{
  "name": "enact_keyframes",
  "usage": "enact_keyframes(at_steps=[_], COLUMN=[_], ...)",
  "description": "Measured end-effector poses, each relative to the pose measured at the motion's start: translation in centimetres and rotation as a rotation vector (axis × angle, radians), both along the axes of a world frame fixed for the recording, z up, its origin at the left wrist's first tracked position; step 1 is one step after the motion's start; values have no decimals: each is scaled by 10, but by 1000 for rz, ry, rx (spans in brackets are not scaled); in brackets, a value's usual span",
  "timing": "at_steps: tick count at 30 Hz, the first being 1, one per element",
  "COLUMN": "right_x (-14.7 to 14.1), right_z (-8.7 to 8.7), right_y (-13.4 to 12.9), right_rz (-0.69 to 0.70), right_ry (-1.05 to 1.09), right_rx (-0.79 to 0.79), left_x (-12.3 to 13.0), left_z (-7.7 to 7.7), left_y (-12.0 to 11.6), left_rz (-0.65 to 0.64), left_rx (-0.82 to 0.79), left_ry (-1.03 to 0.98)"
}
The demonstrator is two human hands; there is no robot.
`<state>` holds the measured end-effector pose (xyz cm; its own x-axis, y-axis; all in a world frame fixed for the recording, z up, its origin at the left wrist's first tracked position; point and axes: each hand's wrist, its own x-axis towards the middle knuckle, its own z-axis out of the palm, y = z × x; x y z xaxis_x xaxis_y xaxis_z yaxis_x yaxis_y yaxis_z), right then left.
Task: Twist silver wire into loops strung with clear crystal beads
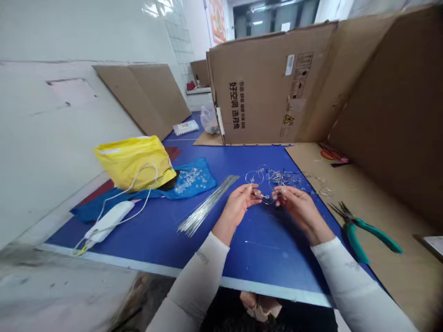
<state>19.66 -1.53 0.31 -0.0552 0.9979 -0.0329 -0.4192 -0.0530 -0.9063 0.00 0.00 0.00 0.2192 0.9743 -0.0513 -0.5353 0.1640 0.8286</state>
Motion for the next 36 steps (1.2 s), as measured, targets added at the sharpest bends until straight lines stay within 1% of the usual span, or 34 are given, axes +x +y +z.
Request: enact_keyframes(at_steps=[6, 13, 17, 22, 28, 36], right_x=[2, 0, -1, -4, -11, -18], right_z=[-1, 1, 0, 0, -4, -9], right_y=[1, -1, -1, -2, -3, -4], right_rz=[20, 21, 46, 66, 55, 68], right_ry=[-12, -29, -41, -79, -149, -187], right_rx=[-23, -16, -18, -28, -23, -24], left_x=[-3, -6, -7, -9, -11, -10], left_z=[5, 11, 10, 8, 8, 3], left_y=[-4, -4, -3, -2, -1, 1], left_rz=[-76, -77, -68, -89, -69, -93], left_rx=[0, -11, -4, 4, -52, -38], left_ry=[-45, -96, -130, -155, -177, -143])
